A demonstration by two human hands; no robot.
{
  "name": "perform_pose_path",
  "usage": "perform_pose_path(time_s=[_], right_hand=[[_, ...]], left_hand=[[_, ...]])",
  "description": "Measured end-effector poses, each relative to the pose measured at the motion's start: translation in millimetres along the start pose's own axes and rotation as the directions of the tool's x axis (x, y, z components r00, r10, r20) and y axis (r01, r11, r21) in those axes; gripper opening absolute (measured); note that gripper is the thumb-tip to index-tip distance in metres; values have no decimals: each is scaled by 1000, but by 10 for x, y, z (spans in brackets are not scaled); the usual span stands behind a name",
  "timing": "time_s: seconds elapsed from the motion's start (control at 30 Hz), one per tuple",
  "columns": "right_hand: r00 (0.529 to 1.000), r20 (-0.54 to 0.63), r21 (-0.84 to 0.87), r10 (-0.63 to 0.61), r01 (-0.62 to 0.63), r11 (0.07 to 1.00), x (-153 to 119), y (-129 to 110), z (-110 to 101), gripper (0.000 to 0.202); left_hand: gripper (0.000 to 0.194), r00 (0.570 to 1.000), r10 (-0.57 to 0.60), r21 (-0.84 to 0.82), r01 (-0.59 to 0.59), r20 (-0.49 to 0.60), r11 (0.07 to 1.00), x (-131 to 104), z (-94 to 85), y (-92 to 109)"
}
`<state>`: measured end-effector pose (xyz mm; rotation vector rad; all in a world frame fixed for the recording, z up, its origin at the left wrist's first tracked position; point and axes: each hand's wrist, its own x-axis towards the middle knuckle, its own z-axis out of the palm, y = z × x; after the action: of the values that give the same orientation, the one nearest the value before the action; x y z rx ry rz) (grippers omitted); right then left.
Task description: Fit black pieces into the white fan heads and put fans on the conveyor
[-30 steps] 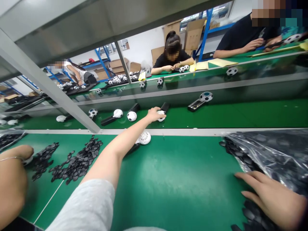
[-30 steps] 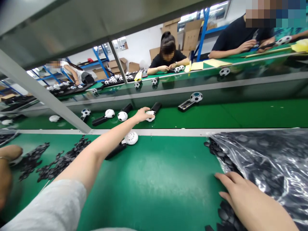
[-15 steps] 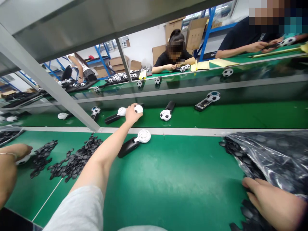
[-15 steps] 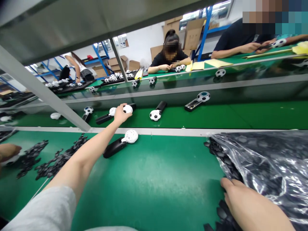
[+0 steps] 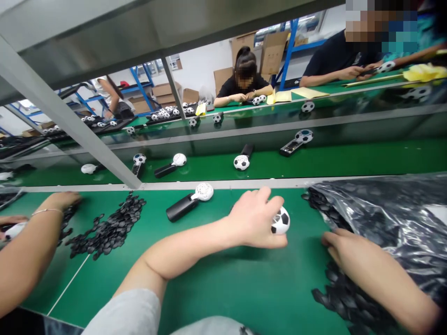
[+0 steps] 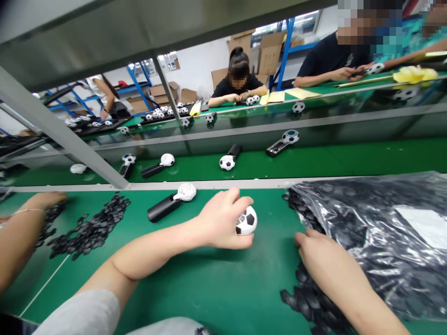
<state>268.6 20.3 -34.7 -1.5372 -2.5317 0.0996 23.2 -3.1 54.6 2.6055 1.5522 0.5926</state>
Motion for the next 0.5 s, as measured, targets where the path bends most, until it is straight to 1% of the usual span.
perform_pose_path(time_s=[0.07,0.13,0.2,0.27,0.33,0.4,0.47,0.5], right_hand=[[991,128,-78,-33,43,996,33,-46,-43,24],[979,201,-144,11,18,989,34,-90,-102,24],[964,257,-167,66,-23,986,23,-137,-190,28],[950,299,-142,91,-50,989,28,-182,-285,27],[958,279,-45,74,-64,997,61,-215,-347,25],[973,230,119,25,-53,991,108,-231,-355,25],[985,174,252,-7,-38,967,146,-241,-318,26],[988,155,292,-16,-30,956,157,-247,-292,27]], left_hand=[[50,1000,8,38,-8,9,999,94,183,66],[48,1000,-8,75,6,26,997,194,315,75],[49,996,-39,117,30,75,993,264,398,46],[57,984,-86,151,63,153,986,284,433,-16],[67,965,-104,150,69,239,986,260,412,-116],[76,947,-44,72,22,319,997,212,347,-243],[79,925,8,-43,9,380,999,158,272,-365],[76,920,1,-65,27,391,998,132,246,-411]])
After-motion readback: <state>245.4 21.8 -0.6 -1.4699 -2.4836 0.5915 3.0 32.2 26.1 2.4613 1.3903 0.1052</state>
